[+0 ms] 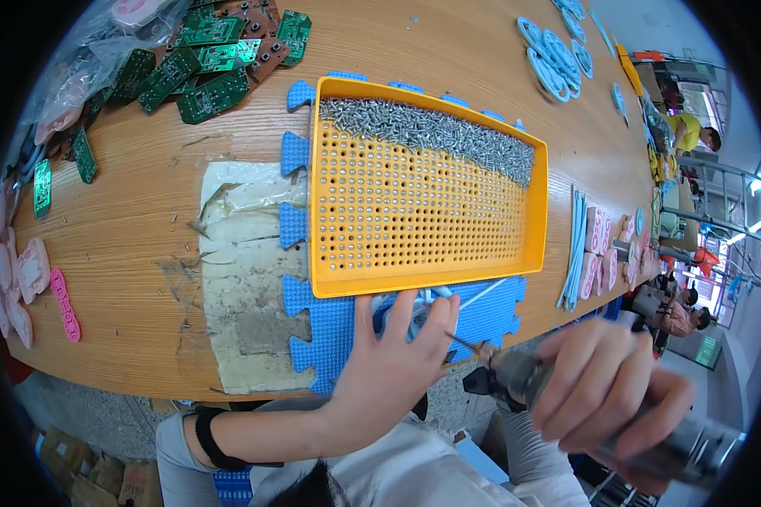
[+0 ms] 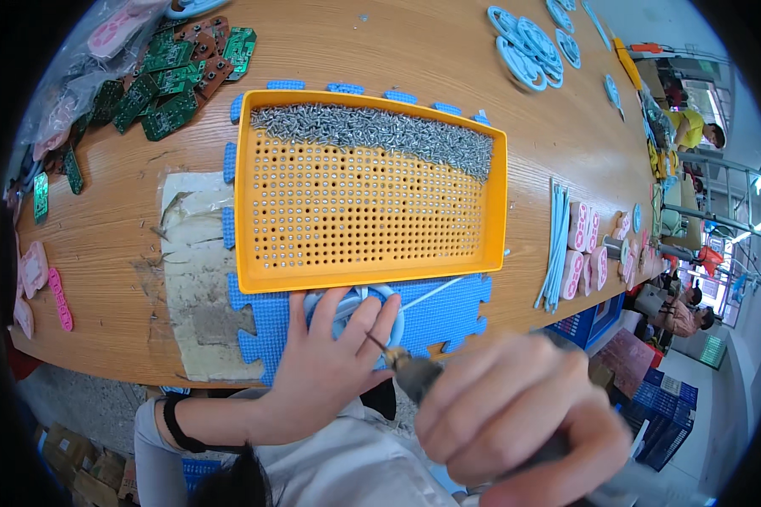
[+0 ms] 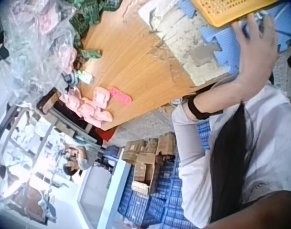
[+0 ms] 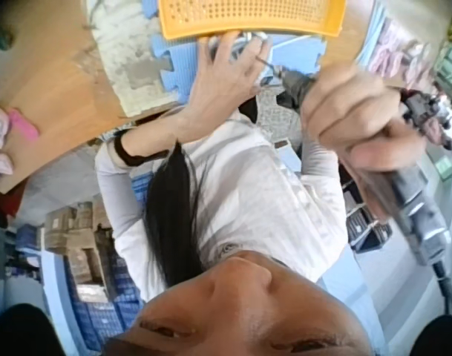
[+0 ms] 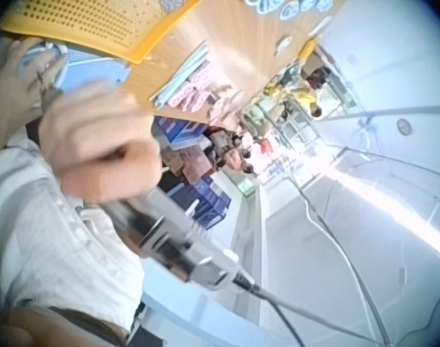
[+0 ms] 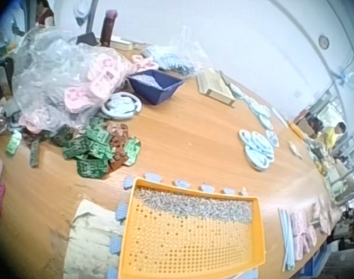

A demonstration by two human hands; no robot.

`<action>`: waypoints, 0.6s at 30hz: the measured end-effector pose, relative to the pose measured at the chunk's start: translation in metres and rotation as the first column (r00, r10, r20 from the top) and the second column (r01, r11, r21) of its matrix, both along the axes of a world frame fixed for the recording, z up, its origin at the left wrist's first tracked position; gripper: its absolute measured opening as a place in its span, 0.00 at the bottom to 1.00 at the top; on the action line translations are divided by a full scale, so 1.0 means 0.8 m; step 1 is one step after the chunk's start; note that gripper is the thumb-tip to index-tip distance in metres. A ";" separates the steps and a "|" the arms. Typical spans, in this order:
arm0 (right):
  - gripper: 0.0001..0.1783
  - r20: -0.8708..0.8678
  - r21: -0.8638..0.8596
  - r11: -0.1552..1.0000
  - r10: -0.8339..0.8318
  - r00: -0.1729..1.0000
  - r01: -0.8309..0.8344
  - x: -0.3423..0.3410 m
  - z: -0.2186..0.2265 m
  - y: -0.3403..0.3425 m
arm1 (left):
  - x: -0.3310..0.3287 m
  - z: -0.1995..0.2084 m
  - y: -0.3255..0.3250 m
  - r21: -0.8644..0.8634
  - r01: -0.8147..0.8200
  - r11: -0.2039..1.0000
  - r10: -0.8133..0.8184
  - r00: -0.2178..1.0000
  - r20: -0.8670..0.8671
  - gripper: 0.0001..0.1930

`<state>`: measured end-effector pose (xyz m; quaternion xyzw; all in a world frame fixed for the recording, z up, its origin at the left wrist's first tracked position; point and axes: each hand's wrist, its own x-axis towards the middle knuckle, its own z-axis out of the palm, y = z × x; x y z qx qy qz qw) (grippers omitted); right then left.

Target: Assemble plastic toy components using an electric screwdriver.

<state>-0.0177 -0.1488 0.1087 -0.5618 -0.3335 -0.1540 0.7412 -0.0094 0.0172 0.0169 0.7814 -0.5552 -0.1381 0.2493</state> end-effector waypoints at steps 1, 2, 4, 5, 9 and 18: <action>0.17 -0.001 -0.002 1.000 0.002 1.000 -0.002 0.007 -0.003 0.000 | -0.002 0.000 0.000 -0.002 -0.002 1.000 0.002 1.000 -0.001 0.38; 0.24 -0.003 -0.064 0.990 -0.124 0.992 0.123 0.016 -0.008 0.003 | -0.004 0.001 0.000 -0.040 -0.023 0.999 0.023 1.000 0.000 0.31; 0.32 0.000 -0.124 0.963 -0.242 0.970 0.240 0.030 -0.021 0.008 | -0.006 -0.004 0.000 -0.074 -0.049 0.996 0.049 0.999 -0.003 0.24; 0.34 -0.010 -0.138 0.959 -0.251 0.968 0.247 0.036 -0.026 0.008 | -0.008 -0.009 -0.001 -0.095 -0.068 0.993 0.068 0.998 -0.005 0.24; 0.44 -0.049 -0.185 0.946 -0.278 0.959 0.265 0.055 -0.044 0.011 | -0.008 -0.010 -0.002 -0.125 -0.117 0.985 0.115 0.993 -0.022 0.23; 0.49 -0.132 -0.209 0.897 -0.421 0.897 0.390 0.047 -0.051 0.019 | -0.008 -0.008 -0.007 -0.102 -0.111 0.989 0.113 0.994 0.008 0.20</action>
